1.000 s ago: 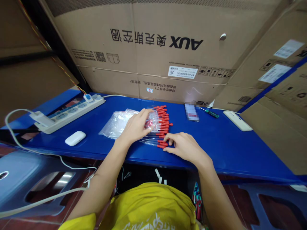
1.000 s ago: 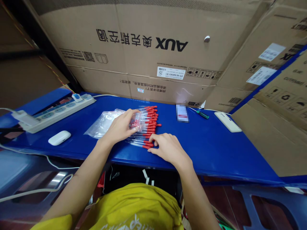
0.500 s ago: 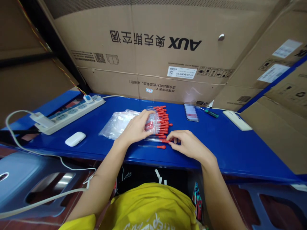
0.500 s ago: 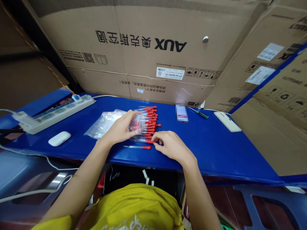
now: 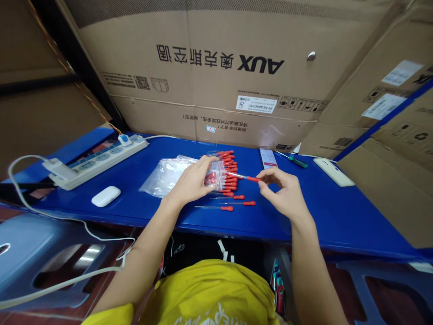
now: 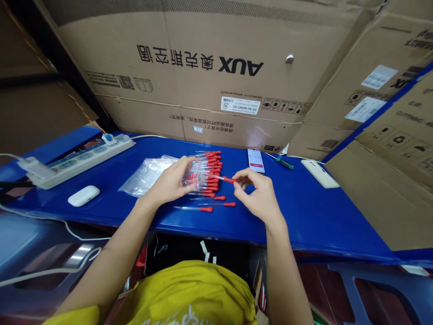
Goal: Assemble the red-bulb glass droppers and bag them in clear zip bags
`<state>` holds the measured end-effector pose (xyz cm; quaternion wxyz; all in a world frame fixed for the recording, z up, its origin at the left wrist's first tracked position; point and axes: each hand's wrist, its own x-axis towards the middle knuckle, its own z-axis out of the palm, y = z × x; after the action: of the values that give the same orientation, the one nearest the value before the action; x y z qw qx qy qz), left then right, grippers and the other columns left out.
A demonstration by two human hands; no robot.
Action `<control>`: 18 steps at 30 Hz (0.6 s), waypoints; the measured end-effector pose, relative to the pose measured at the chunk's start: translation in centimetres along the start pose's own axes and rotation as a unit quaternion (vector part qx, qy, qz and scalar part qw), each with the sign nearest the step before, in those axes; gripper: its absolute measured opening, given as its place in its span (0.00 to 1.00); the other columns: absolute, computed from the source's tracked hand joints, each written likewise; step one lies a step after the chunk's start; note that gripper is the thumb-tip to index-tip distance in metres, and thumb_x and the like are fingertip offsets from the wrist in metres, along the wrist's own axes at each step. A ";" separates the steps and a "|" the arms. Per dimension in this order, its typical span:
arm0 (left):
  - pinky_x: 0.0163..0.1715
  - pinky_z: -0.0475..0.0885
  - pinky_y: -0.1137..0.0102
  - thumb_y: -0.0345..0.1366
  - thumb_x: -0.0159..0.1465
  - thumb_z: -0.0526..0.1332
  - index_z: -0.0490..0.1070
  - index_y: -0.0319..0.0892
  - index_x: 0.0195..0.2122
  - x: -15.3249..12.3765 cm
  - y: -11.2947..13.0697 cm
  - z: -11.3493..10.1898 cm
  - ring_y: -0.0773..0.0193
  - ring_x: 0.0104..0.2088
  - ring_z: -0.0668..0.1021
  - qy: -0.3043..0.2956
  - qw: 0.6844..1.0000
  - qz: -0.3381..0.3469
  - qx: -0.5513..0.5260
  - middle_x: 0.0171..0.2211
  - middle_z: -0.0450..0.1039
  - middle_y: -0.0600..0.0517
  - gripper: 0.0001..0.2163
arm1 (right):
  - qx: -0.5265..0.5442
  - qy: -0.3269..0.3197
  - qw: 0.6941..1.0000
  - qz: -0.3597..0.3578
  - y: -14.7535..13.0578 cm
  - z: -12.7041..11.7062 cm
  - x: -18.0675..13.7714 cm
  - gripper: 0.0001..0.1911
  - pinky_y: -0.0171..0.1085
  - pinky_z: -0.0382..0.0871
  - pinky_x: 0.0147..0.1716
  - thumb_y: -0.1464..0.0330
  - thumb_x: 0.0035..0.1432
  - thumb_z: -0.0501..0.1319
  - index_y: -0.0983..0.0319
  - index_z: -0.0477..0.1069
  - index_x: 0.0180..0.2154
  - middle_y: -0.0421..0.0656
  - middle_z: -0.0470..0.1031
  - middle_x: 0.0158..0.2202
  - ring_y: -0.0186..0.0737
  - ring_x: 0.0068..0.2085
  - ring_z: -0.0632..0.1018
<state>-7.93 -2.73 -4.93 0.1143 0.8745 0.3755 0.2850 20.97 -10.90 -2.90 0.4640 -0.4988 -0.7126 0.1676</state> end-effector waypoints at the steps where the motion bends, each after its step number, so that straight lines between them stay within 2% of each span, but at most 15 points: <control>1: 0.50 0.75 0.56 0.41 0.65 0.66 0.60 0.45 0.67 0.0 0.0 0.0 0.51 0.45 0.79 -0.003 1.000 0.001 0.003 0.57 0.72 0.42 0.31 | 0.006 -0.010 1.000 0.000 0.1 0.4 0.1 0.03 0.40 0.77 0.38 0.68 0.62 0.64 0.58 0.76 0.39 0.41 0.81 0.35 0.41 0.35 0.81; 7: 0.53 0.75 0.56 0.36 0.63 0.66 0.63 0.46 0.65 -0.1 0.2 0.0 0.48 0.51 0.79 -0.025 0.999 0.028 -0.010 0.59 0.72 0.44 0.29 | 0.026 -0.034 0.999 -0.016 0.0 3.1 0.4 0.05 0.37 0.75 0.36 0.68 0.65 0.63 0.58 0.78 0.42 0.41 0.81 0.36 0.39 0.34 0.80; 13: 0.58 0.73 0.55 0.35 0.64 0.65 0.63 0.46 0.65 -0.2 0.4 0.2 0.45 0.60 0.76 -0.043 0.996 0.073 -0.029 0.61 0.72 0.43 0.27 | -0.010 -0.020 1.000 -0.010 -1.4 5.9 0.1 0.04 0.37 0.73 0.35 0.66 0.67 0.65 0.58 0.79 0.42 0.42 0.83 0.37 0.39 0.34 0.80; 18: 0.60 0.73 0.56 0.34 0.65 0.64 0.64 0.47 0.64 -0.3 0.6 0.2 0.46 0.62 0.76 -0.049 0.995 0.082 -0.042 0.62 0.72 0.43 0.26 | -0.021 0.000 0.999 -0.026 -2.1 7.4 -0.2 0.06 0.40 0.75 0.42 0.65 0.70 0.65 0.57 0.82 0.41 0.44 0.83 0.41 0.43 0.40 0.81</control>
<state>-7.62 -3.30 -4.96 0.1457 0.9095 0.2844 0.2660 13.66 -10.31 -5.30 0.4580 -0.4895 -0.7286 0.1406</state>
